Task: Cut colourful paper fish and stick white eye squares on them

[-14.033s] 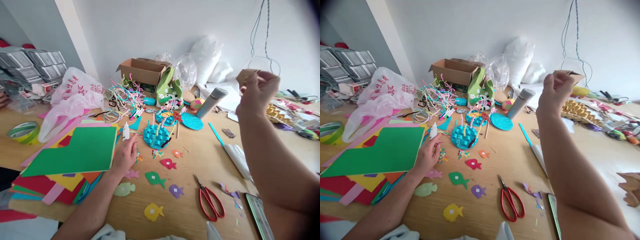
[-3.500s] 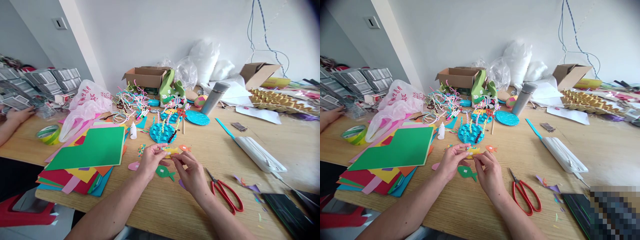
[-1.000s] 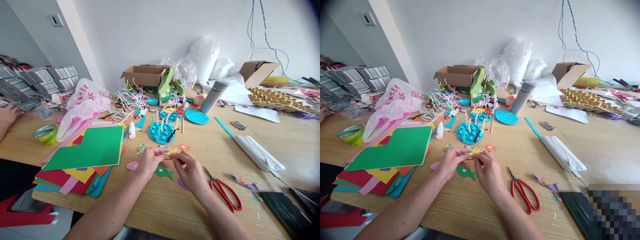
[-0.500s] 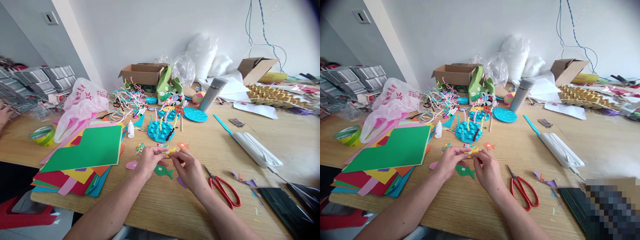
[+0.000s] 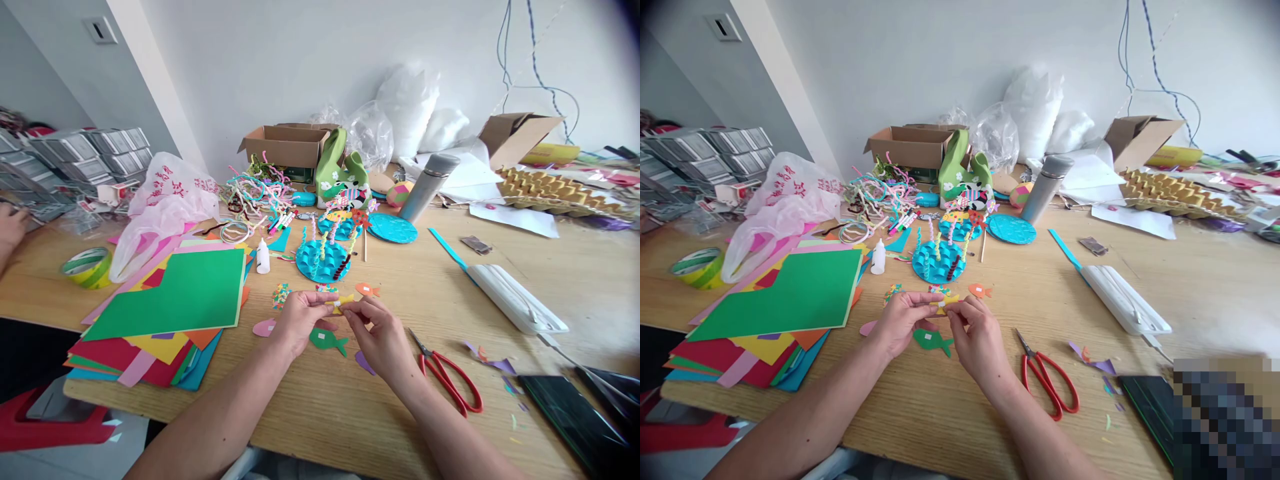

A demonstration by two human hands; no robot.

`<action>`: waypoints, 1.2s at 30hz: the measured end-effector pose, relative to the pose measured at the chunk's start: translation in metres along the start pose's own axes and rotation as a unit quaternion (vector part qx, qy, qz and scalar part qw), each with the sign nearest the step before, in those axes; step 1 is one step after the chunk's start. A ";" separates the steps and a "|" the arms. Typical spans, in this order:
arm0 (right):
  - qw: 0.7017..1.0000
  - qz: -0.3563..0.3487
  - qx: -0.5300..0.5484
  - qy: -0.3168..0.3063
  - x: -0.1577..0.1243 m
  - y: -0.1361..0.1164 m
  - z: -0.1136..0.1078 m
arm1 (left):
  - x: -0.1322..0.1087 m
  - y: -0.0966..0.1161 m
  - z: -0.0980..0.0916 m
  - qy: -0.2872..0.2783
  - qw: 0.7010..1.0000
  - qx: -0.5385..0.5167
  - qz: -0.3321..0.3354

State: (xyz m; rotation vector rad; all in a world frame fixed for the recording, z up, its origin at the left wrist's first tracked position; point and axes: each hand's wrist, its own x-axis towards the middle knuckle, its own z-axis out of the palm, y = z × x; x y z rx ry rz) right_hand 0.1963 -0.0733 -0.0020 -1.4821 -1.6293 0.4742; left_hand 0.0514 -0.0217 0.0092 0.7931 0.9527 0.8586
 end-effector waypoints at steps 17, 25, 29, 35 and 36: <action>1.000 -0.002 -0.001 0.001 0.001 -0.002 0.000 | -0.001 0.000 0.002 0.005 1.000 -0.007 0.000; 0.999 0.026 0.030 -0.008 0.001 -0.001 0.002 | -0.001 -0.001 0.003 0.022 1.000 -0.003 -0.003; 0.998 0.042 0.039 -0.014 0.002 0.000 0.002 | -0.001 -0.001 0.003 0.021 1.000 -0.007 -0.001; 0.997 0.052 0.049 -0.021 0.003 0.000 0.001 | -0.002 0.001 0.003 0.028 1.000 -0.004 -0.007; 0.997 0.053 0.050 -0.022 0.003 0.000 0.001 | -0.002 0.001 0.003 0.029 1.000 -0.003 -0.007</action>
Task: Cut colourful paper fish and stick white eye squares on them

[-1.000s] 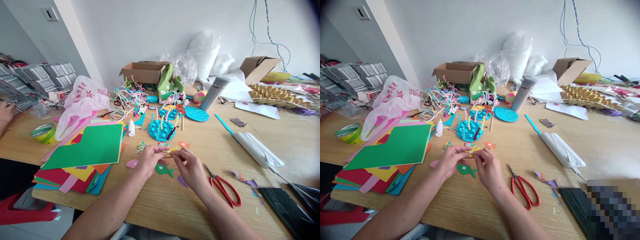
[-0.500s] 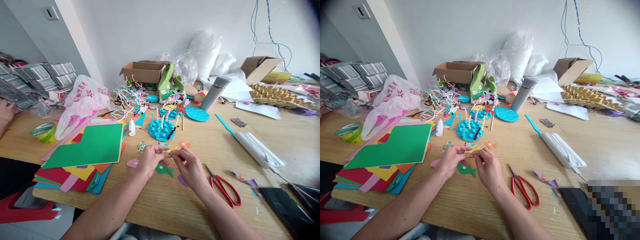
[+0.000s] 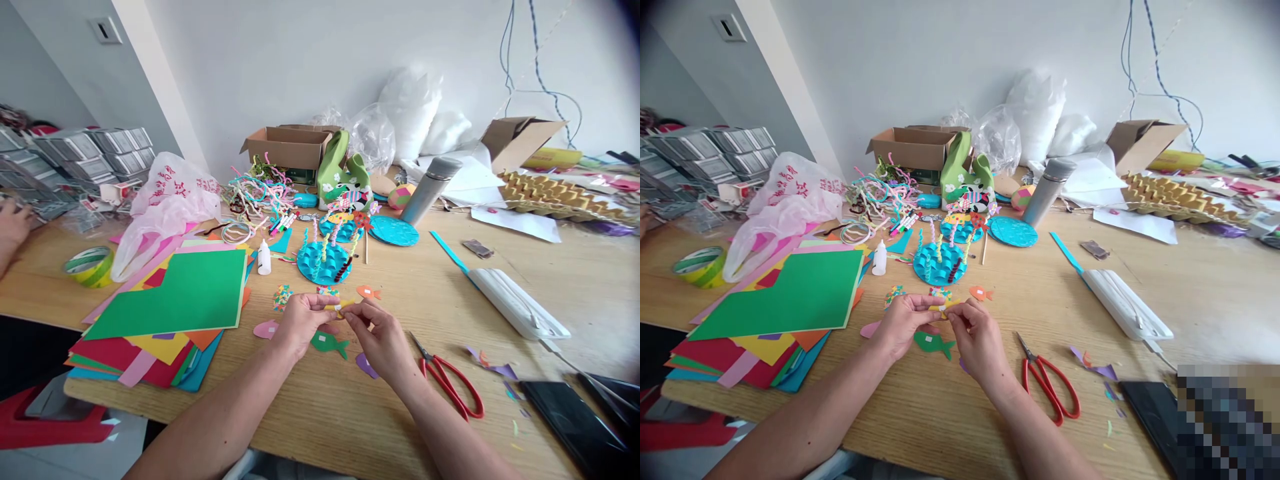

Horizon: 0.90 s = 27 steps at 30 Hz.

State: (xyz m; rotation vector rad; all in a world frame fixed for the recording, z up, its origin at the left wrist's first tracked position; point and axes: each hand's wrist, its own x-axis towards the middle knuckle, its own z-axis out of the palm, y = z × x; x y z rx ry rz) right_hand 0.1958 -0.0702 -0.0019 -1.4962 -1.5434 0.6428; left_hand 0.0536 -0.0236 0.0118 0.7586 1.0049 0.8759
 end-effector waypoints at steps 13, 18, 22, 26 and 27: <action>0.998 0.034 0.042 -0.011 0.001 0.001 -0.001 | 0.001 -0.001 0.000 -0.008 1.000 0.000 -0.002; 0.998 0.040 0.054 -0.019 0.002 0.003 -0.001 | 0.001 -0.001 -0.001 -0.007 1.000 0.005 -0.004; 0.999 0.025 0.027 -0.011 0.001 0.001 0.000 | 0.000 0.000 -0.002 -0.011 1.000 0.006 -0.003; 0.999 -0.037 -0.032 0.010 -0.002 -0.001 0.002 | 0.000 0.001 -0.002 -0.017 1.000 0.002 0.011; 0.997 -0.055 -0.047 0.013 -0.003 -0.001 0.003 | 0.001 0.000 -0.002 -0.015 1.000 0.001 0.014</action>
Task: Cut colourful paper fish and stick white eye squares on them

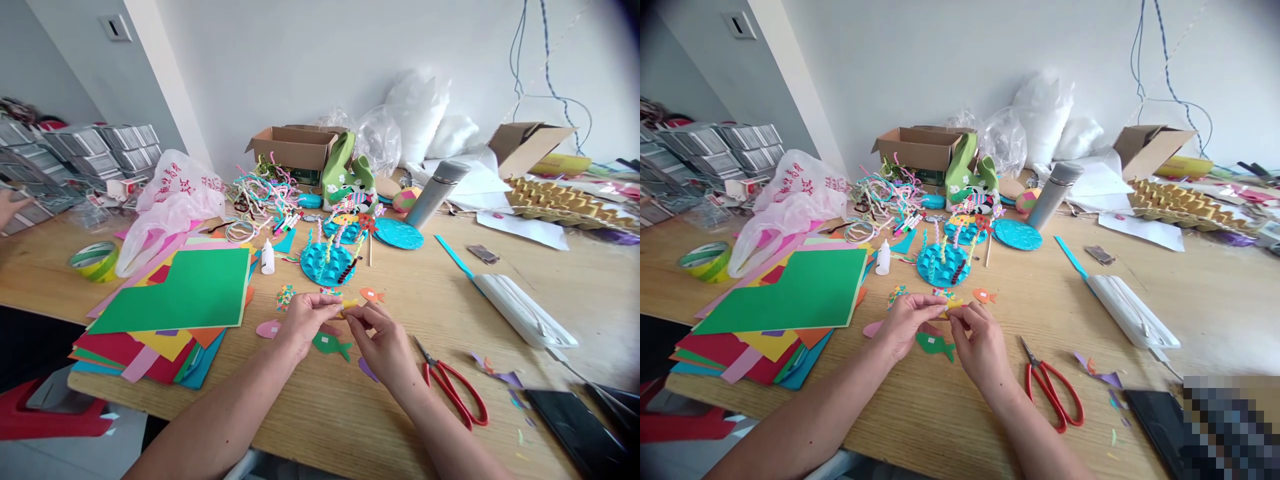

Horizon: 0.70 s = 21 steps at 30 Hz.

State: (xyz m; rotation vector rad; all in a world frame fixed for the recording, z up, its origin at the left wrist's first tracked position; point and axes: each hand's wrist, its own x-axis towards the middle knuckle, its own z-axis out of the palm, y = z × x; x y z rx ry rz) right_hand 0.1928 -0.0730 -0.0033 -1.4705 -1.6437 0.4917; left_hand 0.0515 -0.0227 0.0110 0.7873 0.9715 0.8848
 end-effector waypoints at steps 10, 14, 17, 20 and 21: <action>0.998 -0.054 -0.036 0.025 -0.002 -0.003 0.001 | 0.002 0.000 0.000 0.054 0.998 -0.007 0.017; 0.997 -0.055 -0.037 0.035 -0.003 -0.001 0.001 | 0.002 0.000 0.001 0.048 0.999 -0.006 0.019; 0.997 -0.060 -0.039 0.042 -0.002 0.000 0.001 | 0.001 0.000 0.002 0.047 0.999 0.006 0.024; 0.996 -0.059 -0.038 0.047 -0.002 0.001 0.002 | -0.001 0.001 0.003 0.045 0.998 0.024 0.031; 0.996 -0.059 -0.038 0.047 -0.002 0.001 0.002 | -0.001 0.001 0.004 0.043 0.998 0.030 0.033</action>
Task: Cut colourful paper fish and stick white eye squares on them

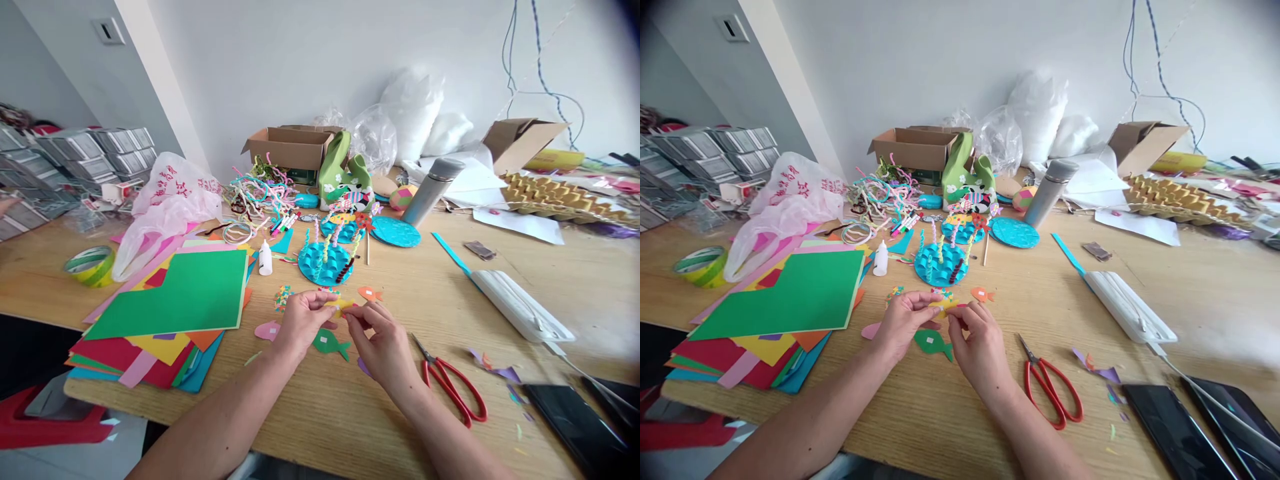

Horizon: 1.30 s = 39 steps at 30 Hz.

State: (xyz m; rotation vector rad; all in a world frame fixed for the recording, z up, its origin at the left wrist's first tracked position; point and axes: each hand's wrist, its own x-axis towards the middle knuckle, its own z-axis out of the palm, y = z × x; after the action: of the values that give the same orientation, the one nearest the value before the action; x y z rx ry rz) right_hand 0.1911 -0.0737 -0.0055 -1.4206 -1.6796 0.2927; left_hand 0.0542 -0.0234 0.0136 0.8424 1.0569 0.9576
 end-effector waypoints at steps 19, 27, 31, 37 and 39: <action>1.000 0.004 0.003 -0.002 0.000 0.000 -0.001 | 0.002 -0.005 -0.001 -0.013 0.998 0.051 0.039; 0.999 0.026 0.016 -0.017 -0.002 0.001 -0.001 | 0.002 -0.006 -0.001 -0.020 0.998 0.039 0.035; 0.999 0.027 0.022 -0.020 -0.001 0.002 -0.001 | 0.002 -0.007 -0.002 -0.020 0.999 0.040 0.025; 0.999 0.018 0.019 -0.020 -0.001 0.003 -0.002 | 0.002 -0.006 -0.002 -0.018 0.999 0.036 0.008; 1.000 0.012 0.013 -0.019 0.000 0.003 -0.002 | 0.002 -0.004 -0.001 -0.015 0.999 0.033 0.006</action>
State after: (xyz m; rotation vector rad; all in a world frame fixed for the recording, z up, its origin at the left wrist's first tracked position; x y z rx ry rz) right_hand 0.1946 -0.0736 -0.0061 -1.4238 -1.6853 0.3565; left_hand 0.0543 -0.0228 0.0086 0.9158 1.0630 0.9210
